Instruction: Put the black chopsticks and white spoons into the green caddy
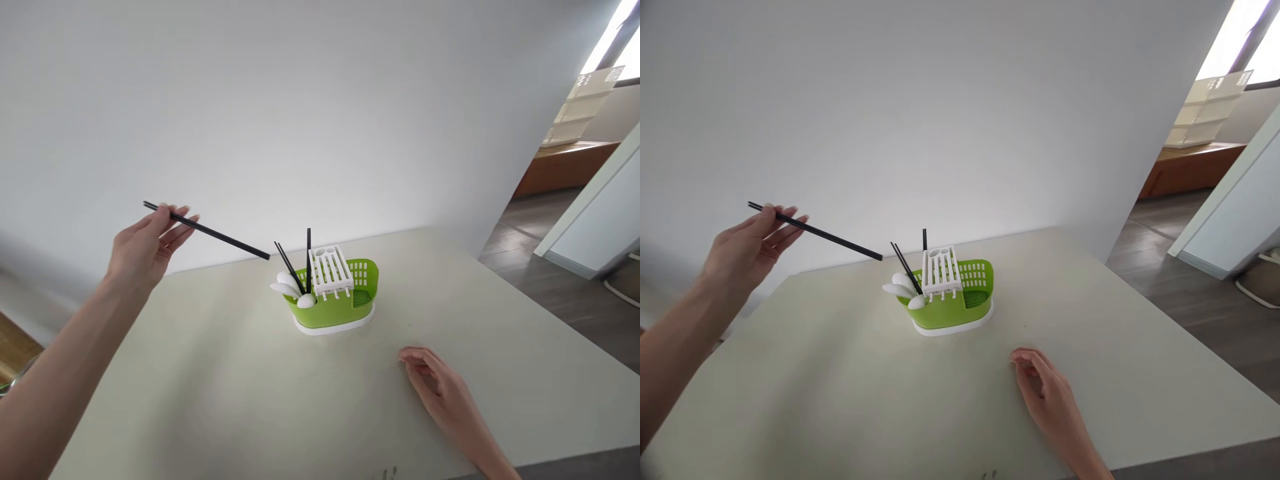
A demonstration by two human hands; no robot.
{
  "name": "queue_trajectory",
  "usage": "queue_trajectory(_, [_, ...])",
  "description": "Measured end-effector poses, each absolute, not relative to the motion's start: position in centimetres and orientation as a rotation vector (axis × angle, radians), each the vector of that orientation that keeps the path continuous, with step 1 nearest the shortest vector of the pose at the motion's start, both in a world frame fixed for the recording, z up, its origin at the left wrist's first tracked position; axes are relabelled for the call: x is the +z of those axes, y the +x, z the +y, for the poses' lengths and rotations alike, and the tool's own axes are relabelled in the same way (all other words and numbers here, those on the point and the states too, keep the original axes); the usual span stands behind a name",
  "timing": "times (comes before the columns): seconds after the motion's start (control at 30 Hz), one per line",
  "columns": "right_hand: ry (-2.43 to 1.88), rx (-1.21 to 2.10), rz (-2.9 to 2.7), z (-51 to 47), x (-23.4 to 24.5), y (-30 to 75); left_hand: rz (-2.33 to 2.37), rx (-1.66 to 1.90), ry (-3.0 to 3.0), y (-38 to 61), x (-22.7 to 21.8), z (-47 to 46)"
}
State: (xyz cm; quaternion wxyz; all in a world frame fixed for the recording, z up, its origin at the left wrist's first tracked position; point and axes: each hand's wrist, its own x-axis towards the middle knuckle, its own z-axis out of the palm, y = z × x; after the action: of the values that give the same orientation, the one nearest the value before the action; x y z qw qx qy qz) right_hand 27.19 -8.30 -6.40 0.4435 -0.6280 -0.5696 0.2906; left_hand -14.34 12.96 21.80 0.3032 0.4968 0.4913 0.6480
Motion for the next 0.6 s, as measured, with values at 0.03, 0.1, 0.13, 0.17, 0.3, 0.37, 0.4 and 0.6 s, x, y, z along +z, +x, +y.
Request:
queue_trajectory(0.03, [-1.559, 0.717, -1.414, -8.4, -6.3, 27.2, 1.331, 1.735, 1.300, -15.5, 21.7, 12.9])
queue_trajectory(0.1, [-1.568, 0.710, -1.417, -8.5, -6.4, 27.2, 1.448, 1.695, 1.319, -18.2, 21.1, 12.8])
queue_trajectory(0.13, [-1.574, 0.705, -1.422, -8.5, -6.5, 27.2, 1.519, 1.627, 1.354, -19.6, 20.6, 12.6])
queue_trajectory(0.17, [-1.581, 0.701, -1.429, -8.5, -6.7, 27.3, 1.595, 1.532, 1.393, -20.9, 19.8, 12.5])
queue_trajectory(0.3, [-1.609, 0.700, -1.449, -8.6, -7.6, 27.5, 1.846, 0.949, 1.504, -25.1, 15.6, 11.7])
queue_trajectory(0.37, [-1.617, 0.707, -1.455, -8.7, -7.9, 27.6, 1.908, 0.612, 1.546, -26.2, 13.1, 11.5])
queue_trajectory(0.4, [-1.619, 0.708, -1.461, -8.7, -8.0, 27.7, 1.934, 0.460, 1.576, -26.6, 11.8, 11.5])
queue_trajectory(0.6, [-1.636, 0.678, -1.486, -8.8, -8.0, 28.0, 2.096, 0.075, 1.813, -27.9, 5.5, 12.5])
